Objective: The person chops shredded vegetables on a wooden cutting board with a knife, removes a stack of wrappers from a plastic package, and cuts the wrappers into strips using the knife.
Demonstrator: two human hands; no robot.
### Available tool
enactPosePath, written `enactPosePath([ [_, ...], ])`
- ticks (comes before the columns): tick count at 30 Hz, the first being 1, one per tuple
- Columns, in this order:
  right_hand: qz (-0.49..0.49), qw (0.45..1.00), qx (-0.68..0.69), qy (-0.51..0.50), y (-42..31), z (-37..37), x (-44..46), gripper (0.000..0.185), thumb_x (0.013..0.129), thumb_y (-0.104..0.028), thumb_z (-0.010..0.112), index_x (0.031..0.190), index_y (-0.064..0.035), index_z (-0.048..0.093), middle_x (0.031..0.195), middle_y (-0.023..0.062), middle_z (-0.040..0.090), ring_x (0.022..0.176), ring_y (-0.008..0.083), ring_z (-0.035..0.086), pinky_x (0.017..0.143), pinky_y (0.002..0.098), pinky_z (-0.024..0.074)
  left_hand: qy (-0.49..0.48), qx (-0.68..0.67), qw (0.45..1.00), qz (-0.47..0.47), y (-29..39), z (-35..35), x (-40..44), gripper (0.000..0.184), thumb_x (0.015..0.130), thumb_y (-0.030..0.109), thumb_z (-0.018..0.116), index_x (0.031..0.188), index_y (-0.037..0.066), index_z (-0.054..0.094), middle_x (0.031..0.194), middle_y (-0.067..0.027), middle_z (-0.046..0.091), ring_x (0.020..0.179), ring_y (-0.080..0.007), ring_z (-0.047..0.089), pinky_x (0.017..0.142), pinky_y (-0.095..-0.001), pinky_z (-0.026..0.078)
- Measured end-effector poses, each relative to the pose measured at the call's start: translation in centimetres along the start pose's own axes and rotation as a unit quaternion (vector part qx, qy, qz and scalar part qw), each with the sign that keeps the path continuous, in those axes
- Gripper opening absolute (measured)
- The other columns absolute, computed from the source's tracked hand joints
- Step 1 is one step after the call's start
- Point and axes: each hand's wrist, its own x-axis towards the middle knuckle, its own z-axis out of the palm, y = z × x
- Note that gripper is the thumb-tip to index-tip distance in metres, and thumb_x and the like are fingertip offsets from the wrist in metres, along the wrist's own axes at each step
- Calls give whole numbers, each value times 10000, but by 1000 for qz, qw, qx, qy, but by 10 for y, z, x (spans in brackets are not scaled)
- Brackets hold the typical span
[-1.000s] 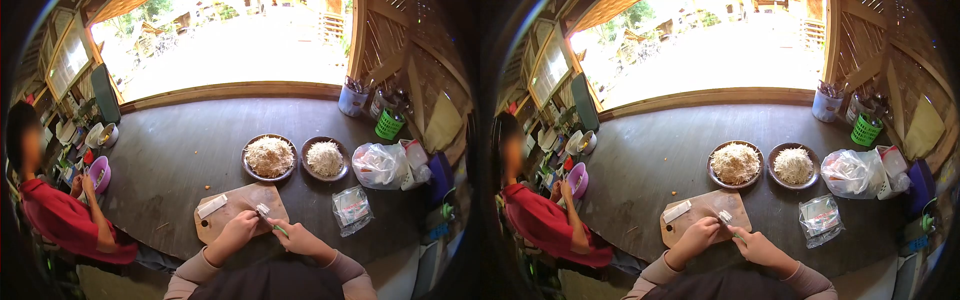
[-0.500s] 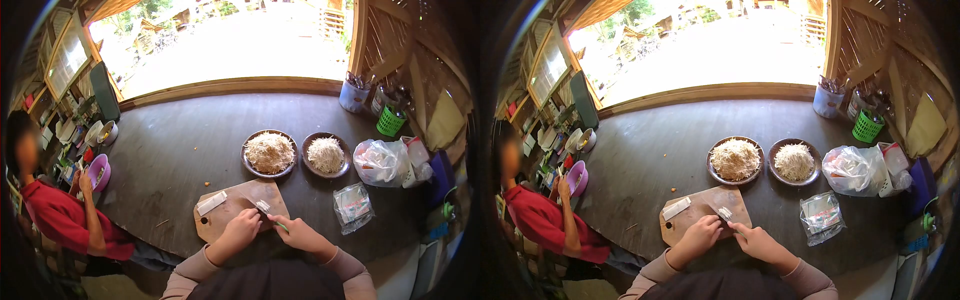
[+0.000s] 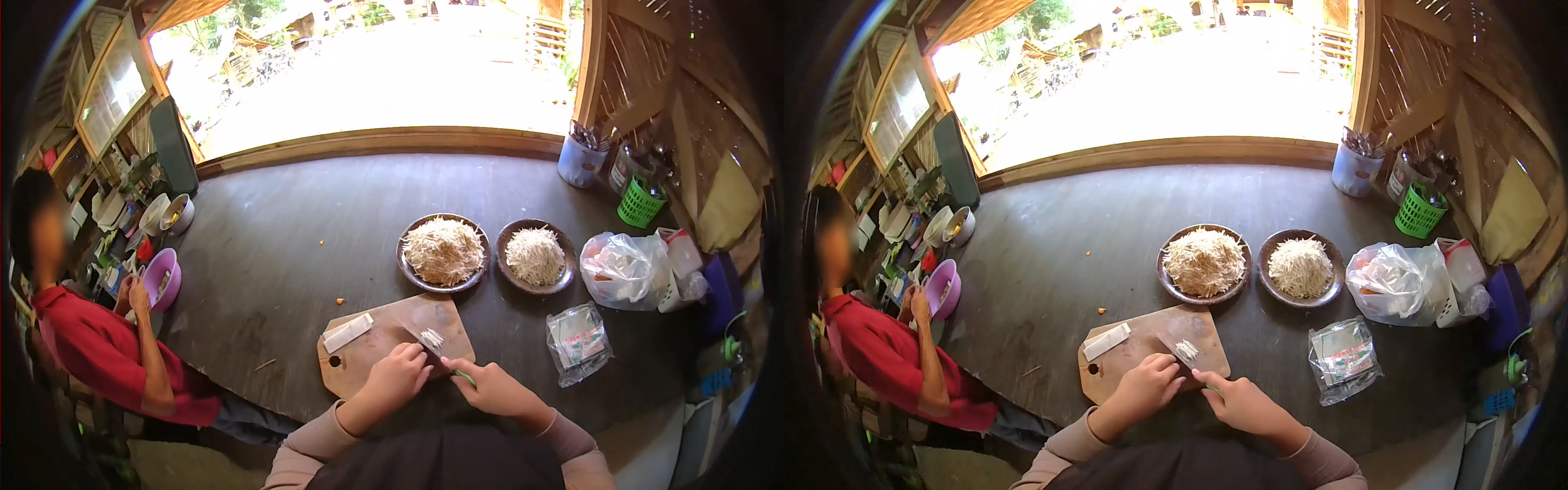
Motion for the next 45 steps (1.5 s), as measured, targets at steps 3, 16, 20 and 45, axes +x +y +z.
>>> enactPosePath([
  [3, -23, 999, -18, 12, 8, 6, 6, 388, 950, -148, 595, 1337, -173, 570, 656, 249, 594, 580, 425, 616, 556, 451, 496, 1, -8, 1000, 1, 2, -1, -1, 234, 914, 225, 645, 1002, 10, 670, 1096, -136, 646, 1074, -307, 607, 884, -392, 525],
  [16, -62, 997, -16, 34, 12, 11, 7, 381, 947, -144, 598, 1327, -160, 575, 712, 249, 627, 614, 428, 630, 572, 452, 506, -1, -43, 999, 28, 1, 1, 0, 232, 890, 202, 665, 985, -8, 646, 1025, -166, 626, 1039, -347, 584, 917, -418, 491],
  [20, -8, 1000, -16, -1, 3, 4, 6, 366, 946, -147, 595, 1312, -142, 579, 732, 252, 637, 643, 432, 641, 590, 475, 517, -2, -39, 999, 32, -1, 4, -2, 238, 892, 210, 662, 985, -9, 647, 1027, -164, 628, 1040, -344, 584, 913, -418, 492],
  [45, 6, 1000, -9, -17, 0, 3, 2, 370, 953, -136, 588, 1323, -138, 574, 794, 250, 656, 673, 438, 648, 616, 450, 525, -7, -56, 998, 25, -5, 3, -1, 267, 861, 221, 694, 986, -12, 655, 1031, -171, 620, 1030, -347, 586, 899, -427, 500],
])
